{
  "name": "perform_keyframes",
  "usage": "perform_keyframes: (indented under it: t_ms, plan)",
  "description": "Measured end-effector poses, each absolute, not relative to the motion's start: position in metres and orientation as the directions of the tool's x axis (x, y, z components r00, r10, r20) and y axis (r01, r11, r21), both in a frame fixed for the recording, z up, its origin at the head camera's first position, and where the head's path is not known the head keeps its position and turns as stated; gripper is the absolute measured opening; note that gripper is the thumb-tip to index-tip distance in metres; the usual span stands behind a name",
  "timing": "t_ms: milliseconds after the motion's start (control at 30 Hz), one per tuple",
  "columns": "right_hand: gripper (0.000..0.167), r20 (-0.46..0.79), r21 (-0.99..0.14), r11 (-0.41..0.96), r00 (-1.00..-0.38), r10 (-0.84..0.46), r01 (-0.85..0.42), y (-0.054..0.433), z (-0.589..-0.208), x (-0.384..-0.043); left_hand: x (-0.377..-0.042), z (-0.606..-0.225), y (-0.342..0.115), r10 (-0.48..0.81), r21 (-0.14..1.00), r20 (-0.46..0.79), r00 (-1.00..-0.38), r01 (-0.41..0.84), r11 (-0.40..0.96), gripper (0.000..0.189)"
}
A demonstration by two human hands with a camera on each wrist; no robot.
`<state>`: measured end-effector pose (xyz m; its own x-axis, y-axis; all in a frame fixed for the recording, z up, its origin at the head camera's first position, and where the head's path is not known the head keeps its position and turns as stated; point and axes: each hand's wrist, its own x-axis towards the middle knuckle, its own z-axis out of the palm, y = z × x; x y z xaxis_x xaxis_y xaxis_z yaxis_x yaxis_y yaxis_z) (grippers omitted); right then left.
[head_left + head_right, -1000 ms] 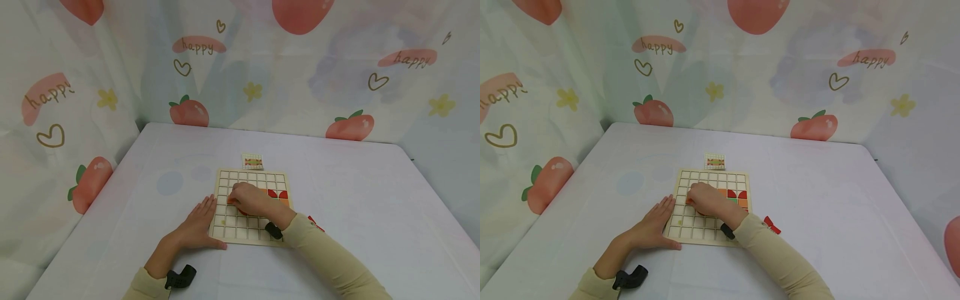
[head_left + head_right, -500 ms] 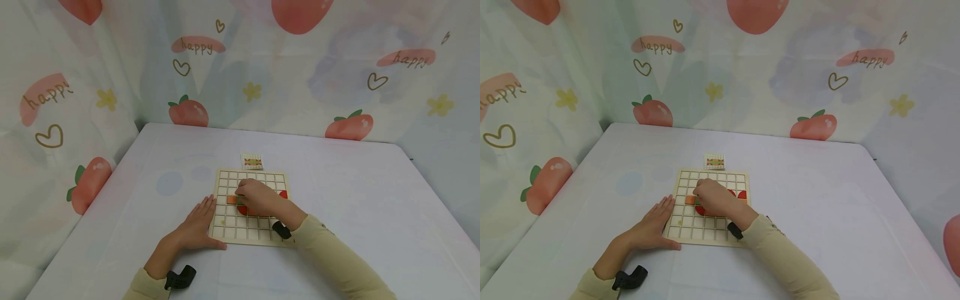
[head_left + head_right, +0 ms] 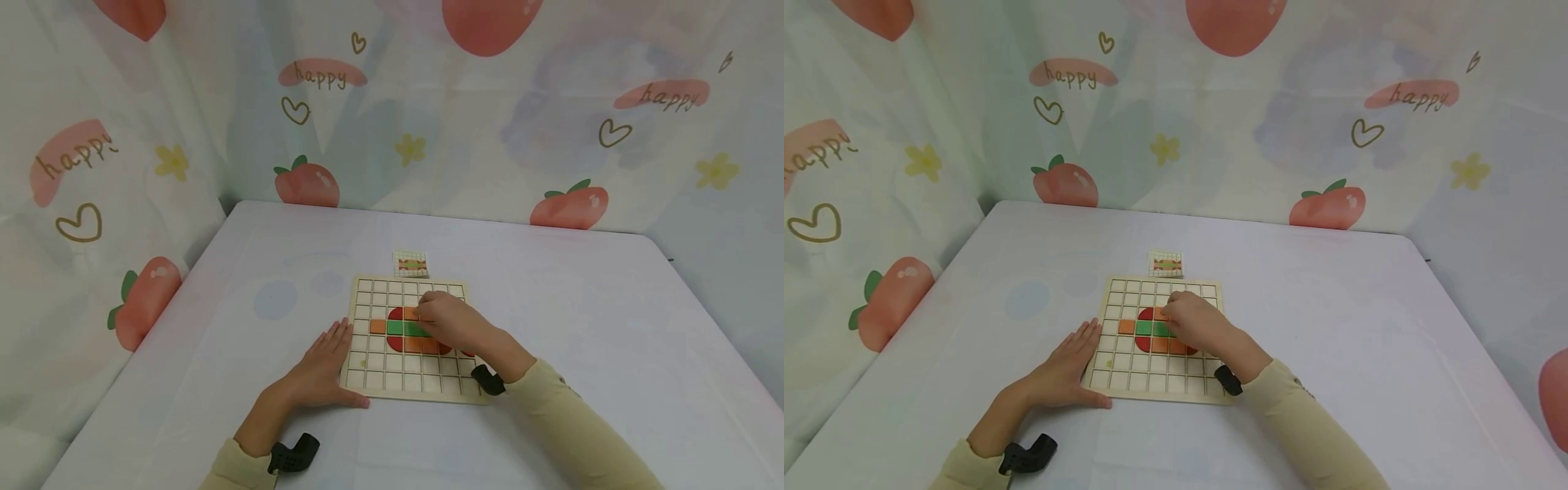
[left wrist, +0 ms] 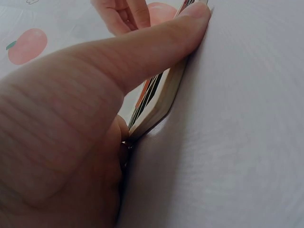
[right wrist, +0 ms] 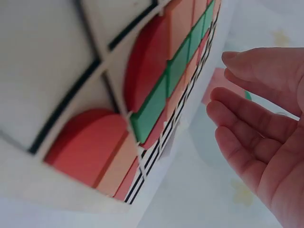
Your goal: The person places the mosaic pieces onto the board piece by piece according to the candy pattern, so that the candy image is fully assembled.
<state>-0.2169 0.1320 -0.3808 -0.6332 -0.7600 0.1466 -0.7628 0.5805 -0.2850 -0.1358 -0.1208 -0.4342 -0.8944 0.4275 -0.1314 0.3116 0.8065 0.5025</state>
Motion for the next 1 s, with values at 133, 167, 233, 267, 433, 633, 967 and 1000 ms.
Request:
perform_keyframes:
  t_ms: [133, 167, 233, 267, 433, 633, 967, 1000]
  plan:
    - [0.010, 0.108, -0.292, 0.618, -0.667, -0.737, -0.730, 0.141, -0.382, -0.213, -0.136, -0.435, -0.121, 0.425, 0.494, -0.133, -0.895, 0.312, 0.812, 0.123]
    - [0.012, 0.099, -0.292, 0.632, -0.680, -0.727, -0.718, 0.143, -0.382, -0.213, -0.136, -0.435, -0.121, 0.425, 0.492, -0.133, -0.895, 0.312, 0.812, 0.123]
    - [0.015, 0.082, -0.291, 0.662, -0.707, -0.702, -0.691, 0.148, -0.382, -0.211, -0.136, -0.435, -0.121, 0.426, 0.494, -0.133, -0.895, 0.313, 0.812, 0.123]
    - [0.015, 0.078, -0.292, 0.673, -0.718, -0.692, -0.680, 0.151, -0.382, -0.210, -0.136, -0.435, -0.120, 0.425, 0.493, -0.133, -0.895, 0.313, 0.812, 0.123]
    - [0.015, 0.084, -0.261, 0.687, -0.725, -0.684, -0.678, 0.161, -0.384, -0.209, -0.136, -0.435, -0.120, 0.425, 0.493, -0.132, -0.895, 0.313, 0.812, 0.122]
    - [0.017, 0.059, -0.280, 0.727, -0.767, -0.639, -0.628, 0.172, -0.385, -0.207, -0.136, -0.435, -0.121, 0.424, 0.498, -0.137, -0.895, 0.308, 0.811, 0.123]
    - [0.013, 0.023, -0.331, 0.755, -0.805, -0.593, -0.566, 0.193, -0.387, -0.201, -0.137, -0.438, -0.121, 0.426, 0.490, -0.130, -0.895, 0.315, 0.812, 0.123]
    - [0.012, 0.019, -0.332, 0.760, -0.809, -0.587, -0.559, 0.197, -0.387, -0.199, -0.138, -0.439, -0.121, 0.427, 0.489, -0.129, -0.895, 0.317, 0.813, 0.124]
